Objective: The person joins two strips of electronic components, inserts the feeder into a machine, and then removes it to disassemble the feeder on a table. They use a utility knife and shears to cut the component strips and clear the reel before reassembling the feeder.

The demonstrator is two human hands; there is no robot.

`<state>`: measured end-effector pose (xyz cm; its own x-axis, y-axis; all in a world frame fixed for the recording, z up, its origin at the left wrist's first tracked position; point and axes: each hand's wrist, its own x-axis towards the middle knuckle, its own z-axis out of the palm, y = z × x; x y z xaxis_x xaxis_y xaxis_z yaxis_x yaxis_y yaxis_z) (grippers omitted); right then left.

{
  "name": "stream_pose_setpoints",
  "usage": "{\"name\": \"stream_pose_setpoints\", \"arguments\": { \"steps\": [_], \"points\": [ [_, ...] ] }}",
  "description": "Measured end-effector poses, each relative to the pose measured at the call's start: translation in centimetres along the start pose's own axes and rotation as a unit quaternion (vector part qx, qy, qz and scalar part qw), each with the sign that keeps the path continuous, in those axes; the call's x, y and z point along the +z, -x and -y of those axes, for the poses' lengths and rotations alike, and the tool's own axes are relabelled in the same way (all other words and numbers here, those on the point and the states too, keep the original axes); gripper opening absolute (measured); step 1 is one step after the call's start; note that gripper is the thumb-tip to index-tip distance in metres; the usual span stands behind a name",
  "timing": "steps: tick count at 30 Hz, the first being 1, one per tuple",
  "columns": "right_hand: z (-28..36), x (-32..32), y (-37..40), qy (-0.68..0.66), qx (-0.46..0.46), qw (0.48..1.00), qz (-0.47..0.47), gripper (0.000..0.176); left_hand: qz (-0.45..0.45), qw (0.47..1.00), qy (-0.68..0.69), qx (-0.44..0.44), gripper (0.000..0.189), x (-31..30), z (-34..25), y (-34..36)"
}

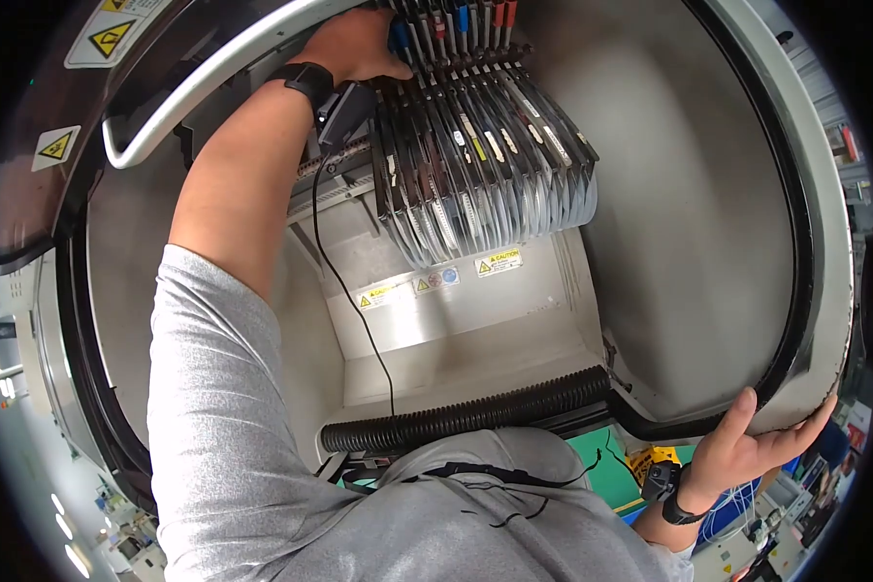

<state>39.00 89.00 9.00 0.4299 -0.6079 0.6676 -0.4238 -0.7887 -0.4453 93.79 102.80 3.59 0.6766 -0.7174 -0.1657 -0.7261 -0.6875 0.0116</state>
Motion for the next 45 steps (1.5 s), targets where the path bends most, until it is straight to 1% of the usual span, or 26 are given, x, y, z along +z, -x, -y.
{"name": "stream_pose_setpoints", "arguments": {
  "steps": [1, 3, 4, 6, 7, 8, 10, 12, 15, 18, 20, 22, 24, 25, 26, 28, 30, 32, 33, 34, 36, 38, 40, 42, 44, 45],
  "points": [
    [0.0, 0.0, 0.0, 0.000, -0.002, 1.000, -0.001, 0.080, -0.002, 1.000, 0.002, 0.000, 0.086, 0.7, 0.7, 0.1],
    [-0.1, 0.1, 0.1, -0.011, 0.007, 1.000, -0.002, 0.080, -0.140, 0.982, -0.049, 0.118, 0.085, 1.4, 1.3, 0.6],
    [0.0, 0.1, 0.0, -0.009, 0.006, 1.000, -0.005, 0.080, -0.143, 0.981, -0.048, 0.119, 0.085, 1.1, 1.1, 0.7],
    [0.2, 0.2, -0.1, 0.007, -0.011, 1.000, -0.004, 0.081, -0.109, 0.990, -0.032, 0.081, 0.071, 0.7, 0.6, 1.1],
    [0.2, 0.1, -0.1, 0.021, -0.011, 1.000, -0.001, 0.082, -0.204, 0.963, -0.064, 0.164, 0.065, 2.0, 1.8, 1.0],
    [0.2, 0.1, -0.1, 0.024, -0.011, 1.000, -0.005, 0.082, -0.208, 0.962, -0.062, 0.168, 0.065, 3.6, 2.4, 0.6],
    [0.3, 0.3, 0.0, 0.005, -0.009, 1.000, -0.004, 0.083, -0.329, 0.924, -0.081, 0.180, 0.061, 5.4, 2.4, 0.7],
    [0.3, 0.4, 0.1, -0.001, -0.003, 1.000, -0.012, 0.083, -0.312, 0.931, -0.071, 0.175, 0.058, 5.5, 2.3, 0.7],
    [0.1, 0.3, 0.2, -0.012, -0.008, 1.000, -0.005, 0.084, -0.330, 0.923, -0.083, 0.178, 0.056, 5.8, 2.4, 0.3],
    [0.0, 0.1, 0.2, 0.007, -0.023, 1.000, 0.002, 0.085, -0.318, 0.929, -0.073, 0.174, 0.054, 5.6, 2.4, 0.4],
    [-0.1, 0.0, 0.3, 0.011, -0.019, 1.000, -0.001, 0.085, -0.262, 0.953, -0.065, 0.138, 0.053, 5.4, 2.1, 0.6],
    [0.0, 0.0, 0.3, 0.016, -0.016, 1.000, 0.006, 0.086, -0.286, 0.945, -0.053, 0.148, 0.049, 5.4, 1.7, 0.7],
    [0.0, 0.1, 0.3, -0.011, -0.009, 1.000, -0.001, 0.085, -0.251, 0.956, -0.073, 0.129, 0.053, 5.1, 1.8, 0.9],
    [-0.2, 0.0, 0.3, 0.004, -0.014, 1.000, 0.003, 0.085, -0.277, 0.946, -0.073, 0.155, 0.053, 5.0, 1.8, 0.9],
    [-0.1, 0.0, 0.4, 0.019, -0.020, 1.000, 0.007, 0.085, -0.299, 0.937, -0.094, 0.151, 0.053, 5.2, 1.7, 0.9],
    [0.3, 0.3, 0.2, 0.011, -0.017, 1.000, 0.000, 0.083, -0.275, 0.946, -0.092, 0.147, 0.052, 5.3, 2.0, 0.7],
    [1.2, 0.1, 0.2, 0.011, -0.016, 1.000, -0.006, 0.081, -0.305, 0.934, -0.098, 0.160, 0.051, 5.6, 2.3, 0.4],
    [4.2, -0.1, 0.0, 0.052, -0.183, 0.980, -0.056, 0.073, -0.310, 0.932, -0.084, 0.169, 0.051, 5.9, 2.5, 0.3],
    [6.0, -0.1, -0.3, 0.005, -0.210, 0.976, 0.060, 0.063, -0.283, 0.944, -0.068, 0.156, 0.052, 5.9, 2.5, 0.2],
    [8.0, 0.2, -0.4, -0.043, -0.233, 0.956, 0.173, 0.054, -0.284, 0.944, -0.068, 0.155, 0.052, 5.9, 2.5, 0.2],
    [11.1, 6.4, -0.4, -0.166, -0.176, 0.929, 0.282, 0.042, -0.260, 0.954, -0.044, 0.142, 0.053, 5.8, 2.4, 0.3],
    [12.0, 13.9, 0.3, -0.212, -0.177, 0.918, 0.285, 0.036, -0.275, 0.951, -0.021, 0.140, 0.053, 6.0, 2.4, 0.3],
    [11.9, 19.6, 0.9, -0.180, -0.186, 0.929, 0.265, 0.039, -0.306, 0.937, -0.034, 0.162, 0.053, 5.8, 2.4, 0.5],
    [11.5, 23.3, 1.2, -0.160, -0.203, 0.929, 0.265, 0.038, -0.325, 0.931, -0.002, 0.164, 0.053, 5.2, 1.9, 1.1],
    [11.6, 24.6, 1.2, -0.142, -0.219, 0.926, 0.272, 0.038, -0.333, 0.929, 0.035, 0.155, 0.034, 5.3, 1.6, 1.6],
    [11.7, 24.8, 1.2, -0.129, -0.225, 0.924, 0.281, 0.038, -0.374, 0.911, 0.037, 0.170, 0.034, 5.5, 1.7, 1.5]
  ]
}}
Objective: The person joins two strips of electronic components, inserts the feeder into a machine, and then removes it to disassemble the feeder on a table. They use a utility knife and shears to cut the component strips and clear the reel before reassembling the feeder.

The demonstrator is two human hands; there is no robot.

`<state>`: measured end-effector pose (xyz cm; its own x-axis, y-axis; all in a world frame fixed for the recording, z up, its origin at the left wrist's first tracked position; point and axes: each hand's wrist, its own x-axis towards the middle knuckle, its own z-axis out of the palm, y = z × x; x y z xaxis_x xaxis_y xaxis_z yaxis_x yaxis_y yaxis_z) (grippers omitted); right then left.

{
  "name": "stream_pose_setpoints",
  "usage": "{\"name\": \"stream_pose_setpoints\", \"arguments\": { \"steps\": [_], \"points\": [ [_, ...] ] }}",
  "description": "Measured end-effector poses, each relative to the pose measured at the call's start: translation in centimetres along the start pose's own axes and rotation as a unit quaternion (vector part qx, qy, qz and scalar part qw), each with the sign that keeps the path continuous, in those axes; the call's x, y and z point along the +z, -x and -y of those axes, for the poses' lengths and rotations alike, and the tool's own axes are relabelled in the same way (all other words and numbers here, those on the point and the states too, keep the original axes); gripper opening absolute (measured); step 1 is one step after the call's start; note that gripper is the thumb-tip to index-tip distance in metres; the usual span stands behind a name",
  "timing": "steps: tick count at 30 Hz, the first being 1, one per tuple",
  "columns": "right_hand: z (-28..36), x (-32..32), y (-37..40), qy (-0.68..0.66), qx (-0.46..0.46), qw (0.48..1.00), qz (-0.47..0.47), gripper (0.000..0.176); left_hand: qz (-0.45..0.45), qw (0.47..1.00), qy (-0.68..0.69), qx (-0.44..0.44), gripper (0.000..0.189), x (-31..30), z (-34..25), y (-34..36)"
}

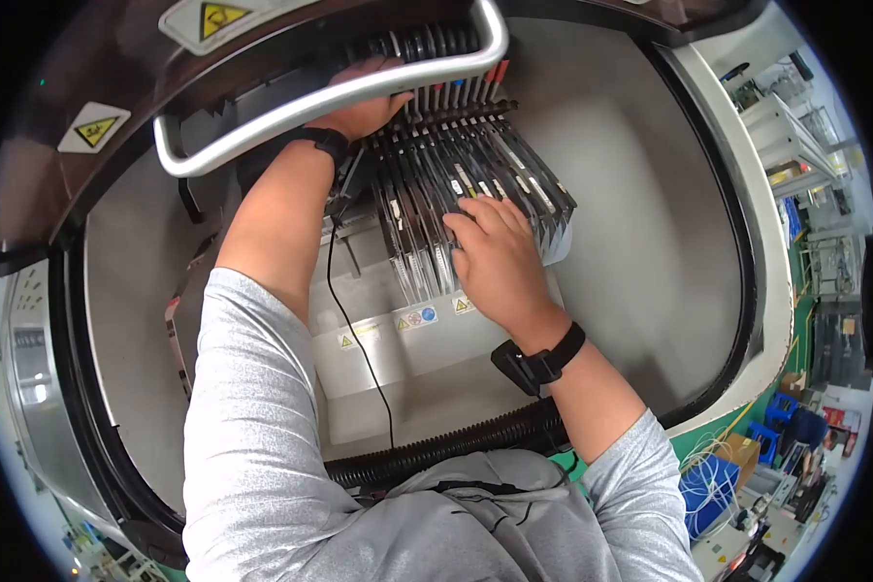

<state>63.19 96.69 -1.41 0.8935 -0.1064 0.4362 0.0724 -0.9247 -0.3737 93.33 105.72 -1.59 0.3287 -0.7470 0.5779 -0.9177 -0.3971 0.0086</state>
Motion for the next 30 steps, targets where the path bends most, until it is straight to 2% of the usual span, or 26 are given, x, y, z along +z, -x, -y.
{"name": "stream_pose_setpoints", "arguments": {
  "steps": [1, 5, 8, 12, 14, 15, 17, 18, 20, 21, 22, 23, 25, 26, 29, 30],
  "points": [
    [-0.1, 0.2, -0.1, 0.011, -0.002, 1.000, 0.012, 0.038, 0.017, 1.000, 0.008, -0.019, 0.034, 0.1, 0.1, 0.1],
    [0.0, 0.8, -0.5, 0.051, -0.020, 0.998, 0.021, 0.034, -0.008, 1.000, 0.012, -0.021, 0.035, 0.7, 0.4, 0.2],
    [-0.5, 1.6, -0.2, 0.099, -0.050, 0.994, 0.023, 0.032, 0.100, 0.992, -0.031, -0.075, 0.042, 0.9, 0.4, 0.1],
    [-0.9, 1.7, -0.1, 0.129, -0.095, 0.987, 0.005, 0.030, 0.118, 0.989, -0.048, -0.077, 0.048, 0.6, 0.2, 0.0],
    [-0.9, 1.7, -0.6, 0.123, -0.098, 0.987, -0.019, 0.032, 0.052, 0.995, 0.030, -0.075, 0.031, 0.2, 0.0, 0.0],
    [-0.6, 1.2, -0.9, 0.122, -0.101, 0.987, -0.021, 0.032, 0.005, 0.993, 0.047, -0.104, 0.029, 0.5, 0.0, -0.3],
    [0.0, -0.1, -1.8, 0.054, -0.008, 0.995, 0.082, 0.033, -0.007, 0.996, 0.038, -0.079, 0.035, 2.2, 1.3, -0.4],
    [-0.1, 0.0, -1.6, 0.055, -0.008, 0.995, 0.082, 0.033, 0.016, 0.995, 0.055, -0.077, 0.038, 1.9, 1.4, -0.3],
    [-0.4, 0.5, -1.4, 0.080, -0.086, 0.993, -0.015, 0.034, 0.025, 0.995, 0.060, -0.075, 0.034, 1.9, 1.8, -0.5],
    [-0.3, 0.4, -1.5, 0.081, -0.090, 0.992, -0.018, 0.034, 0.037, 0.995, 0.065, -0.071, 0.032, 1.7, 1.9, -0.6],
    [-0.2, 0.2, -1.7, 0.052, -0.069, 0.996, -0.014, 0.035, 0.015, 0.996, 0.062, -0.070, 0.036, 1.4, 1.7, -0.6],
    [-0.1, 0.0, -1.9, 0.024, -0.048, 0.998, -0.010, 0.035, 0.066, 0.993, 0.038, -0.088, 0.044, 1.1, 1.7, -0.8],
    [0.2, -0.5, -1.7, 0.018, -0.047, 0.999, -0.020, 0.035, 0.021, 0.996, 0.060, -0.063, 0.042, 0.4, 1.3, -0.9],
    [0.4, -0.8, -1.5, 0.007, -0.041, 0.999, -0.022, 0.036, 0.036, 0.993, 0.087, -0.071, 0.041, 0.1, 1.3, -0.9],
    [1.3, -2.3, -1.5, 0.000, -0.017, 1.000, -0.024, 0.036, 0.091, 0.983, 0.119, -0.108, 0.054, -2.4, 0.1, -1.8],
    [1.7, -2.9, -1.5, -0.001, -0.011, 1.000, -0.015, 0.037, 0.082, 0.985, 0.120, -0.097, 0.053, -2.7, 0.0, -1.8]
  ]
}}
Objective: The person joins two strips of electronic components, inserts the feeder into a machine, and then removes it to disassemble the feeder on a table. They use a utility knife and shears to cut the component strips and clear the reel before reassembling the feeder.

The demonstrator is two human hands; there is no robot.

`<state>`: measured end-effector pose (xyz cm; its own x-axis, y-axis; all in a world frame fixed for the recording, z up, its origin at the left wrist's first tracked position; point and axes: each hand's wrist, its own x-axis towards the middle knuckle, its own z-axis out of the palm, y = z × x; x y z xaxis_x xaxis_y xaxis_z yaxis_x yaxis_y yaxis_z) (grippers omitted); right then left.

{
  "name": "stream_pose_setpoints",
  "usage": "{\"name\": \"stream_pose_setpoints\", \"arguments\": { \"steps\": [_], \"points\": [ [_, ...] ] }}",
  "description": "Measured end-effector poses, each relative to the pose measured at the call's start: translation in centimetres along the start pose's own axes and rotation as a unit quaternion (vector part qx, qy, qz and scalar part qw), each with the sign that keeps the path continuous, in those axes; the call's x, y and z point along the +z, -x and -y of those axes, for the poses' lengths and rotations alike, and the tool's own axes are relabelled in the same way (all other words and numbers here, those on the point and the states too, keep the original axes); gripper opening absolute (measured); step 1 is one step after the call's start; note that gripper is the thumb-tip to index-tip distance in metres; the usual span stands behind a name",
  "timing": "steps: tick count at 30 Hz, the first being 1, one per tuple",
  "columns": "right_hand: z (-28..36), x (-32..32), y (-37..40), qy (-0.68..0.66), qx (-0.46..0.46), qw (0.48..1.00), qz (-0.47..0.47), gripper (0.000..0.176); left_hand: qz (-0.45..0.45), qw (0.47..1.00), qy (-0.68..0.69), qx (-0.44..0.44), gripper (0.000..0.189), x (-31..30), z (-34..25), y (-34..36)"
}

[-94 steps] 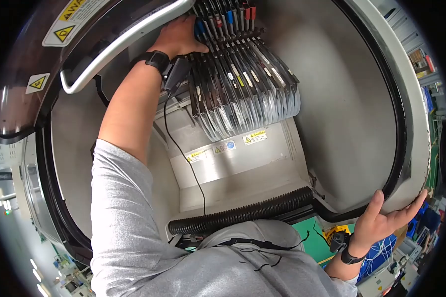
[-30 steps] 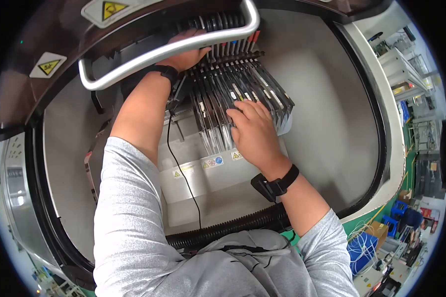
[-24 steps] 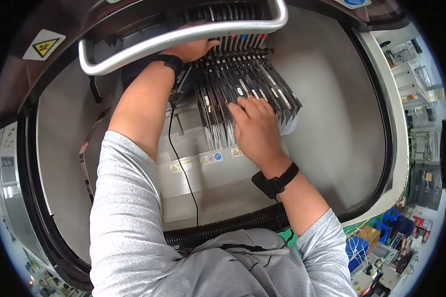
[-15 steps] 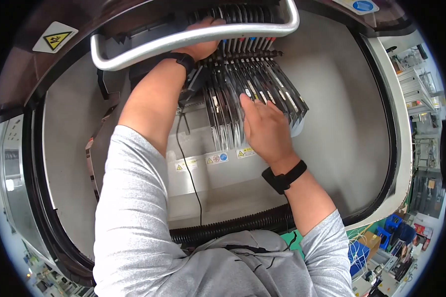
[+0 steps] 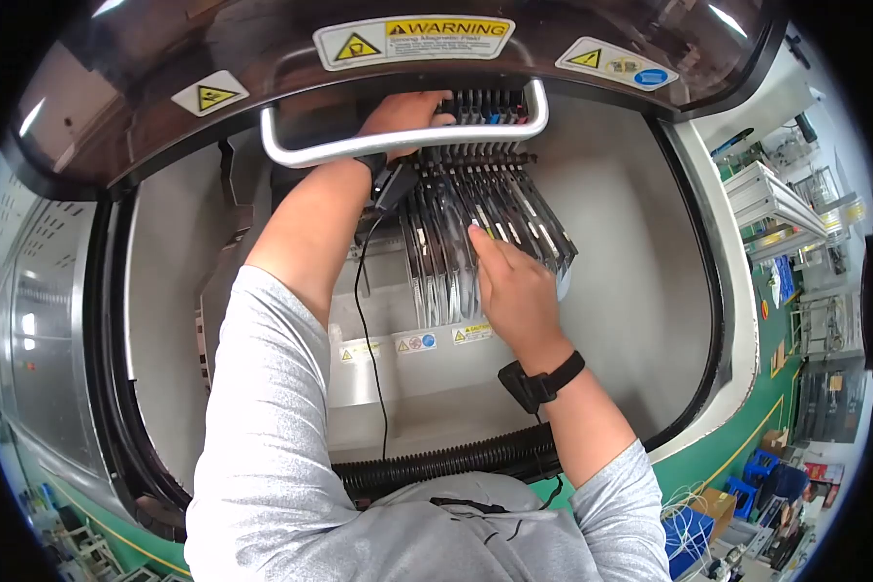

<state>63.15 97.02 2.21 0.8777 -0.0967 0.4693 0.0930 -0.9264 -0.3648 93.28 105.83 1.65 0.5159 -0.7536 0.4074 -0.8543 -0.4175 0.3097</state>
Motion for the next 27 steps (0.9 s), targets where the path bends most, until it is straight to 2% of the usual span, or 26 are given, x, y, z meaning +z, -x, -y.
{"name": "stream_pose_setpoints", "arguments": {
  "steps": [5, 7, 11, 12, 13, 15, 16, 17, 19, 20, 21, 25, 27],
  "points": [
    [1.2, -1.7, 1.1, 0.003, -0.031, 0.998, -0.048, 0.036, -0.027, 0.999, 0.027, 0.036, 0.050, -2.0, -1.6, 0.5],
    [1.8, -2.8, 1.4, 0.003, -0.038, 0.997, -0.065, 0.035, 0.015, 0.998, 0.053, 0.011, 0.049, -3.3, -2.8, 0.7],
    [3.3, -5.4, 2.3, 0.010, -0.053, 0.996, -0.067, 0.036, -0.009, 0.999, 0.020, 0.024, 0.041, -5.2, -5.1, 1.5],
    [3.6, -6.1, 2.9, 0.009, -0.052, 0.996, -0.065, 0.037, 0.047, 0.998, 0.043, 0.003, 0.037, -6.7, -6.7, 1.5],
    [3.9, -6.8, 3.4, 0.012, -0.051, 0.996, -0.070, 0.037, 0.046, 0.998, 0.042, 0.009, 0.037, -6.8, -7.2, 1.7],
    [4.6, -8.4, 4.7, 0.019, -0.051, 0.997, -0.063, 0.042, -0.011, 0.997, 0.037, 0.062, 0.029, -6.9, -8.1, 2.2],
    [5.1, -9.6, 5.6, 0.021, -0.049, 0.996, -0.067, 0.042, -0.011, 0.997, 0.025, 0.078, 0.031, -7.2, -8.6, 2.5],
    [5.6, -11.1, 6.5, 0.015, -0.045, 0.997, -0.058, 0.044, -0.010, 0.996, 0.025, 0.083, 0.031, -7.4, -9.1, 2.9],
    [6.8, -14.2, 8.9, 0.010, -0.038, 0.998, -0.054, 0.047, 0.010, 1.000, -0.012, 0.020, 0.038, -8.1, -10.6, 3.8],
    [7.3, -15.7, 10.4, -0.005, -0.028, 0.999, -0.046, 0.048, -0.023, 0.998, -0.027, 0.042, 0.045, -7.2, -10.1, 4.0],
    [7.7, -17.1, 12.0, -0.021, -0.017, 0.999, -0.037, 0.050, 0.017, 0.999, -0.037, 0.016, 0.047, -8.5, -11.6, 4.4],
    [8.8, -22.2, 19.2, -0.104, 0.051, 0.993, 0.022, 0.051, 0.039, 0.998, -0.028, 0.028, 0.040, -10.0, -14.5, 5.7],
    [9.0, -24.0, 22.4, -0.124, 0.059, 0.990, 0.024, 0.051, 0.018, 0.997, -0.033, 0.065, 0.040, -10.4, -15.5, 6.5]
  ]
}}
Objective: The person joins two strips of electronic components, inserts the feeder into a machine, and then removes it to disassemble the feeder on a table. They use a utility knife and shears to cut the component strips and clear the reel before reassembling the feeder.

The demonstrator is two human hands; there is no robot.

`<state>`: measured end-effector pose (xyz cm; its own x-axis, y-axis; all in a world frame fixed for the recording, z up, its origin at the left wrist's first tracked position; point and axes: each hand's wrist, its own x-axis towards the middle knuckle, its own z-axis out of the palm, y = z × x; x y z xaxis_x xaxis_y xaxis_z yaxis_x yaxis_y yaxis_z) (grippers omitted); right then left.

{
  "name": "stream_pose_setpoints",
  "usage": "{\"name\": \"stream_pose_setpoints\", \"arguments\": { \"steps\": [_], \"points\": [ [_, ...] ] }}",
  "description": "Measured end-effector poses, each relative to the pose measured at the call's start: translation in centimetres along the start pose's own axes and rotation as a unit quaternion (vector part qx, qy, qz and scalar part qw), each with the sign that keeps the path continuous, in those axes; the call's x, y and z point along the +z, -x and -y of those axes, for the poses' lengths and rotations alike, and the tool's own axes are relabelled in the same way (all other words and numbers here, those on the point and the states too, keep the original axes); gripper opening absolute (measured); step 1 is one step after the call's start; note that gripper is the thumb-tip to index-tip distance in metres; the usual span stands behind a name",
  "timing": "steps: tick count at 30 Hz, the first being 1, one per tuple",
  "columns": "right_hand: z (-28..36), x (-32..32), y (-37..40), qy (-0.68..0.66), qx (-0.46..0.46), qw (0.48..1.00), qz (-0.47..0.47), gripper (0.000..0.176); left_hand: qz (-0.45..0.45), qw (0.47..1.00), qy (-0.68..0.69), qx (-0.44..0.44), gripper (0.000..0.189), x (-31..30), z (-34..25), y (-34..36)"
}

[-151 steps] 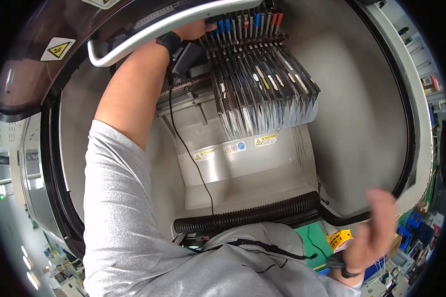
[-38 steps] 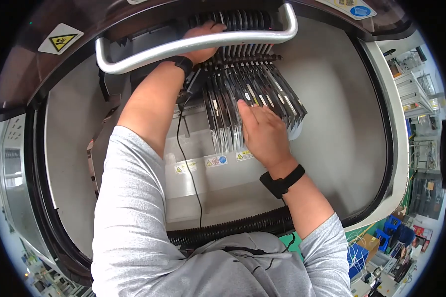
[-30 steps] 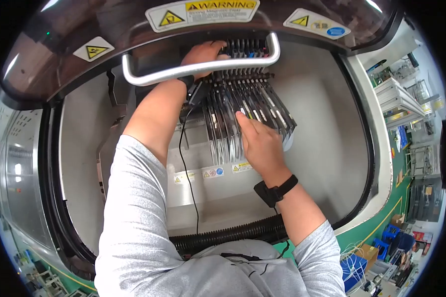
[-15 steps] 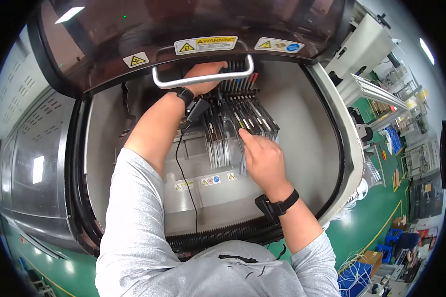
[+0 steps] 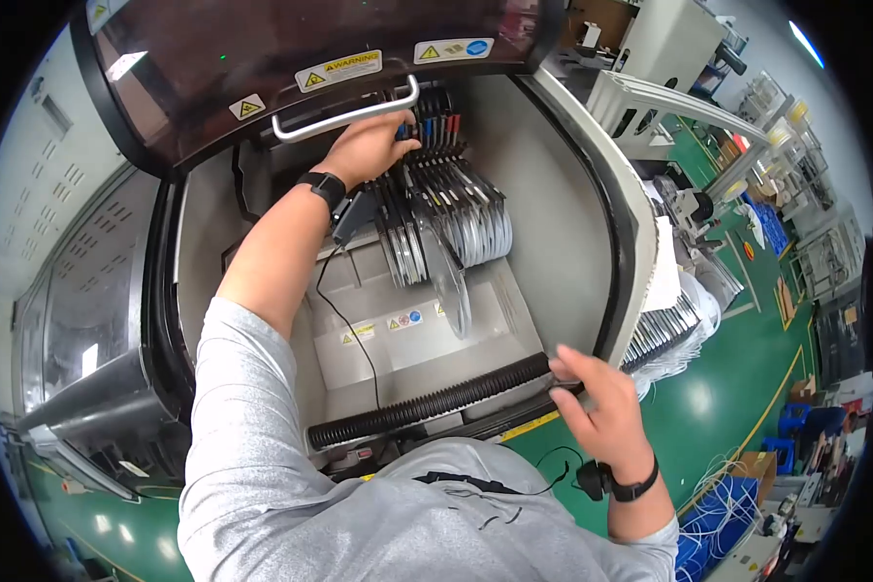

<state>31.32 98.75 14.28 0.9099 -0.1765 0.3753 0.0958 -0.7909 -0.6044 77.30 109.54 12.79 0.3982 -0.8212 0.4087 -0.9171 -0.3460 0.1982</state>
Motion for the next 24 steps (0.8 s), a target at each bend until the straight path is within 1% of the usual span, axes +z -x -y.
{"name": "stream_pose_setpoints", "arguments": {
  "steps": [1, 2, 3, 5, 6, 7, 9, 10, 12, 13, 14, 16, 17, 18, 20, 21, 22, 23, 24],
  "points": [
    [0.1, -0.7, 1.5, -0.018, 0.008, 1.000, 0.003, 0.050, -0.001, 1.000, -0.006, 0.002, 0.040, 0.1, -0.4, 0.3],
    [0.3, -1.5, 2.7, -0.020, 0.004, 1.000, -0.001, 0.050, -0.019, 1.000, -0.002, 0.023, 0.038, 0.3, -0.7, 0.7],
    [0.4, -2.5, 3.8, -0.035, 0.013, 0.999, 0.015, 0.049, -0.037, 0.998, 0.001, 0.044, 0.035, -0.1, -1.7, 1.0],
    [-0.2, -3.8, 5.6, -0.075, 0.023, 0.996, 0.045, 0.048, -0.021, 1.000, 0.002, 0.006, 0.034, -0.9, -4.1, 2.0],
    [-0.7, -4.4, 6.3, -0.079, 0.015, 0.996, 0.046, 0.048, -0.019, 1.000, 0.000, -0.009, 0.034, -1.5, -5.8, 2.7],
    [-1.2, -5.0, 6.8, -0.101, 0.000, 0.993, 0.061, 0.048, -0.020, 1.000, -0.008, -0.016, 0.034, -2.0, -7.1, 3.4],
    [-2.4, -5.7, 7.6, -0.142, -0.025, 0.986, 0.084, 0.046, -0.004, 1.000, 0.022, -0.019, 0.032, -3.0, -9.5, 4.9],
    [-3.2, -5.9, 7.8, -0.150, -0.033, 0.984, 0.087, 0.046, -0.004, 1.000, 0.013, -0.025, 0.032, -3.6, -11.1, 5.7],
    [-4.7, -6.5, 8.1, -0.185, -0.069, 0.973, 0.123, 0.042, 0.003, 0.999, 0.018, -0.043, 0.031, -5.1, -14.7, 7.5],
    [-5.4, -6.6, 8.3, -0.191, -0.065, 0.969, 0.145, 0.040, 0.021, 0.996, 0.039, -0.073, 0.032, -6.0, -16.7, 8.2],
    [-6.0, -6.6, 8.5, -0.198, -0.073, 0.966, 0.149, 0.040, 0.021, 0.996, 0.031, -0.081, 0.032, -6.5, -18.4, 9.1],
    [-7.2, -6.0, 8.8, -0.229, -0.095, 0.953, 0.176, 0.039, 0.014, 0.997, 0.029, -0.069, 0.034, -7.5, -21.4, 11.7],
    [-7.6, -5.5, 8.7, -0.230, -0.102, 0.948, 0.192, 0.039, 0.026, 0.997, 0.024, -0.065, 0.033, -8.3, -23.0, 12.8],
    [-7.8, -5.0, 8.6, -0.231, -0.123, 0.947, 0.185, 0.039, 0.023, 0.996, 0.018, -0.084, 0.033, -8.8, -24.5, 14.3],
    [-7.0, -4.1, 8.5, -0.276, -0.080, 0.937, 0.198, 0.039, 0.027, 0.999, -0.004, -0.045, 0.033, -10.0, -27.6, 16.8],
    [-7.1, -3.4, 8.6, -0.287, -0.078, 0.927, 0.227, 0.043, 0.043, 0.998, -0.008, -0.052, 0.034, -11.0, -29.6, 17.9],
    [-7.0, -2.4, 8.8, -0.286, -0.094, 0.924, 0.237, 0.043, 0.031, 0.999, -0.026, -0.025, 0.031, -11.4, -31.0, 19.2],
    [-6.6, -1.4, 9.0, -0.365, -0.021, 0.895, 0.256, 0.046, 0.037, 0.999, -0.034, -0.021, 0.032, -12.1, -32.9, 20.5],
    [-6.3, -0.2, 9.3, -0.439, 0.056, 0.855, 0.272, 0.049, 0.044, 0.998, -0.040, -0.015, 0.033, -12.9, -34.8, 21.9]
  ]
}}
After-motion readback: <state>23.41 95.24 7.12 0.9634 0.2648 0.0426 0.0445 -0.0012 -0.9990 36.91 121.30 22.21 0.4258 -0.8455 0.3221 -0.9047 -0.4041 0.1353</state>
